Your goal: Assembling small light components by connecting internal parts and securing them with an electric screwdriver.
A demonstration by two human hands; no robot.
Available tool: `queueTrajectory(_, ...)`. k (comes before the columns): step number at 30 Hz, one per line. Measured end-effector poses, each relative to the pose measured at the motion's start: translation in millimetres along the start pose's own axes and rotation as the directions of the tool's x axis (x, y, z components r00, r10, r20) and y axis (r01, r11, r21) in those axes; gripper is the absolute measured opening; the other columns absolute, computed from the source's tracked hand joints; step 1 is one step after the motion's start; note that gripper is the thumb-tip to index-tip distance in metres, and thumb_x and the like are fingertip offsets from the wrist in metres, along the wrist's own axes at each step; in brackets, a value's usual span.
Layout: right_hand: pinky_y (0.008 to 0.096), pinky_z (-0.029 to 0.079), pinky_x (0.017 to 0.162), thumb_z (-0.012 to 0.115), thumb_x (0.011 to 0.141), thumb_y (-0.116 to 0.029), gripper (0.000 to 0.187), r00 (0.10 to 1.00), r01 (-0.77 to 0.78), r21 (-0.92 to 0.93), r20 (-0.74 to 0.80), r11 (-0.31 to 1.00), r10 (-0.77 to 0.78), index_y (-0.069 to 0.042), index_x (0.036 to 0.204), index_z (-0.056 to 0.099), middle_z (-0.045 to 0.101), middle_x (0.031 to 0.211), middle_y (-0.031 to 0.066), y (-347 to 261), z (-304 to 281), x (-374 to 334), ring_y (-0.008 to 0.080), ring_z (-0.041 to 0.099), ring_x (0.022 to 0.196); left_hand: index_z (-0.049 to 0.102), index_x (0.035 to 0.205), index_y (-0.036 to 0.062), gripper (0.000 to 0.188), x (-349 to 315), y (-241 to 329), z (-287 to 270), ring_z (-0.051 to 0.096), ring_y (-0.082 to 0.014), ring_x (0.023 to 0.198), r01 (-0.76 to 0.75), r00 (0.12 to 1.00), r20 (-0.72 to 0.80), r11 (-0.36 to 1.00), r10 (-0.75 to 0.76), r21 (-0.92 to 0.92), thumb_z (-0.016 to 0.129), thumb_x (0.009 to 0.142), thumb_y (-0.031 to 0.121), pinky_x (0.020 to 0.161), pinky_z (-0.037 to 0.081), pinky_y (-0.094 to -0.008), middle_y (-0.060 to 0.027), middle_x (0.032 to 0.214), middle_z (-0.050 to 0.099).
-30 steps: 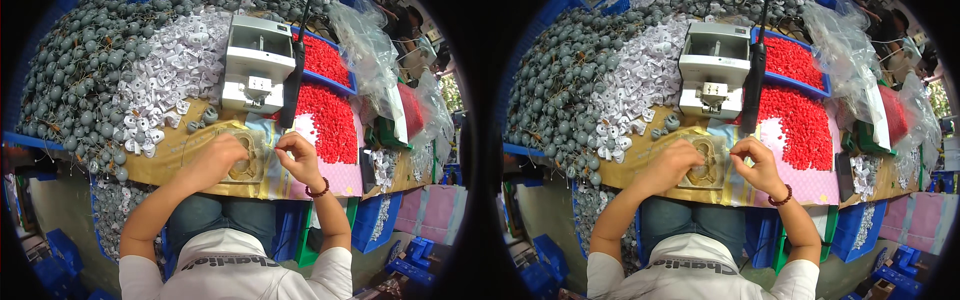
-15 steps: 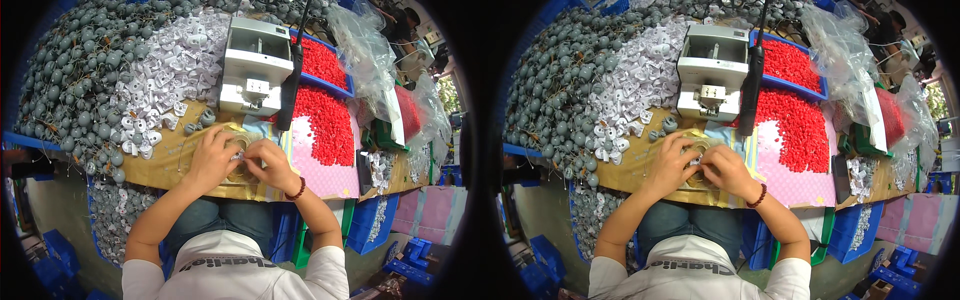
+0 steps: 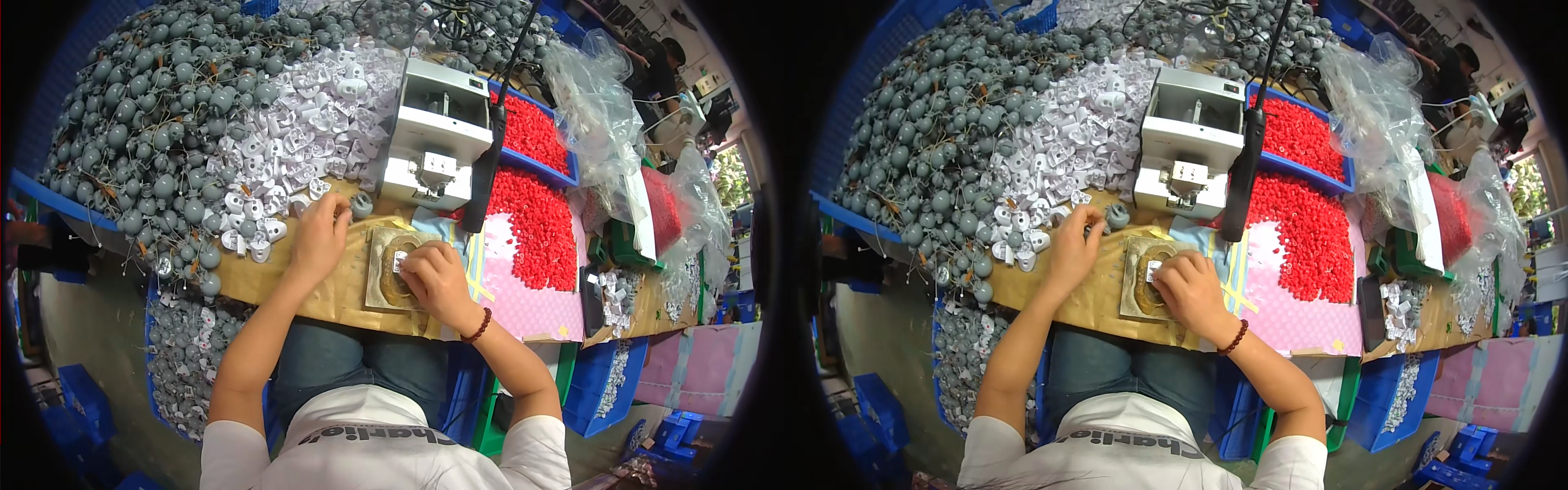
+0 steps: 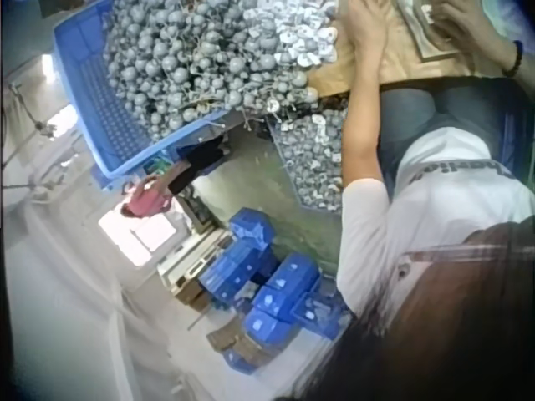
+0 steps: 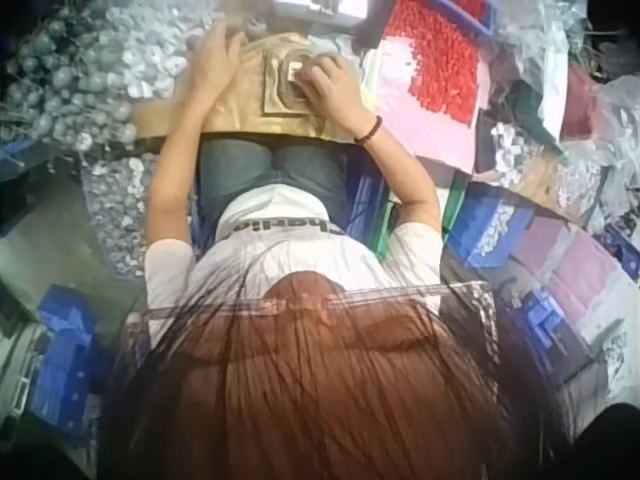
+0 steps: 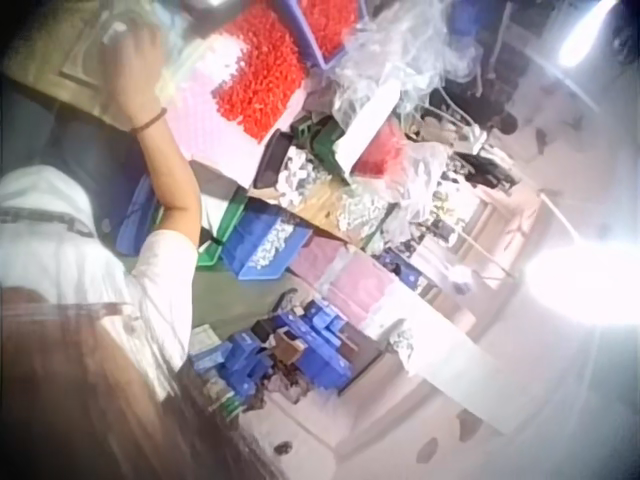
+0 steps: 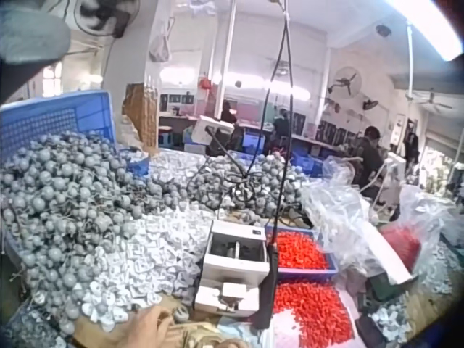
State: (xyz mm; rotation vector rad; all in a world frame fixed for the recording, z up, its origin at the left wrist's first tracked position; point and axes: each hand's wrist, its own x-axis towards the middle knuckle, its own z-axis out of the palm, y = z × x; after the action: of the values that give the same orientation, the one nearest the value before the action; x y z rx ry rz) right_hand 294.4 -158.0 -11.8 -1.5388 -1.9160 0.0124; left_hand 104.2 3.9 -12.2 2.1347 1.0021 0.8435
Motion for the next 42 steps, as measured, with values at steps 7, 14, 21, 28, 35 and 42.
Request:
queueTrajectory(7, 0.0312, 0.052, 0.092, 0.062, 0.102, -0.016, 0.040, 0.816, -0.522, 0.803, 0.374, 0.287, 0.440, -0.002, 0.138, 0.054, 0.066, 0.121, 0.0105, -33, -19, 64, 0.0172, 0.063, 0.108, 0.060, 0.100, 0.0054, 0.017, -7, 57, -28, 0.062, -0.0345, 0.089, -0.371, 0.928, 0.088, 0.915, 0.361, 0.158, 0.070, 0.088, 0.013, 0.077, 0.050, -0.0433, -0.0124, 0.098, 0.063)
queueTrajectory(14, 0.0269, 0.052, 0.079, 0.063, 0.101, -0.010, 0.035, 0.773, -0.534, 0.837, 0.541, -0.119, 0.331, 0.002, 0.133, 0.059, 0.069, 0.107, 0.0070, -36, -27, 86, 0.0105, 0.061, 0.087, 0.063, 0.114, 0.0072, 0.043, -53, 75, -56, 0.064, -0.0309, 0.104, -0.518, 0.852, 0.103, 0.855, 0.513, 0.032, 0.082, 0.077, 0.016, 0.090, 0.052, -0.0437, -0.0106, 0.116, 0.062)
queueTrajectory(21, 0.0253, 0.048, 0.061, 0.065, 0.098, -0.002, 0.029, 0.759, -0.525, 0.761, 0.622, -0.383, 0.196, 0.002, 0.126, 0.064, 0.071, 0.102, 0.0094, -42, -46, 72, 0.0089, 0.055, 0.067, 0.053, 0.135, 0.0038, 0.064, -45, 63, -41, 0.064, -0.0238, 0.108, 0.028, 0.992, 0.124, 0.902, 0.028, -0.431, 0.085, 0.080, 0.012, 0.093, 0.054, -0.0355, -0.0091, 0.118, 0.063)
queueTrajectory(28, 0.0353, 0.053, 0.056, 0.073, 0.083, -0.006, 0.021, 0.983, -0.069, 0.136, 0.176, 0.988, 0.045, -0.010, 0.104, 0.072, 0.065, 0.086, 0.0101, -16, -33, 14, 0.0246, 0.066, 0.064, 0.055, 0.132, 0.0037, 0.050, -82, 53, -7, 0.065, -0.0225, 0.095, 0.445, 0.858, 0.461, 0.777, -0.228, -0.445, 0.076, 0.089, 0.017, 0.077, 0.056, -0.0344, -0.0106, 0.112, 0.060)
queueTrajectory(35, 0.0379, 0.052, 0.063, 0.073, 0.075, -0.010, 0.031, 0.986, 0.079, -0.060, 0.150, 0.995, -0.069, -0.007, 0.105, 0.070, 0.060, 0.084, 0.0072, -4, -20, 10, 0.0260, 0.064, 0.072, 0.059, 0.126, 0.0025, 0.044, -74, 58, 11, 0.064, -0.0197, 0.087, 0.122, 0.960, 0.272, 0.979, -0.073, -0.166, 0.076, 0.086, 0.010, 0.068, 0.054, -0.0278, -0.0122, 0.113, 0.058)
queueTrajectory(42, 0.0378, 0.053, 0.066, 0.075, 0.070, -0.008, 0.039, 0.969, 0.106, -0.071, 0.231, 0.992, -0.087, -0.008, 0.109, 0.072, 0.062, 0.089, 0.0071, 0, -20, 15, 0.0263, 0.064, 0.077, 0.060, 0.123, 0.0056, 0.042, -68, 58, 13, 0.066, -0.0320, 0.092, 0.032, 0.972, 0.235, 0.998, -0.017, -0.060, 0.076, 0.084, 0.015, 0.074, 0.055, -0.0391, -0.0131, 0.116, 0.059)
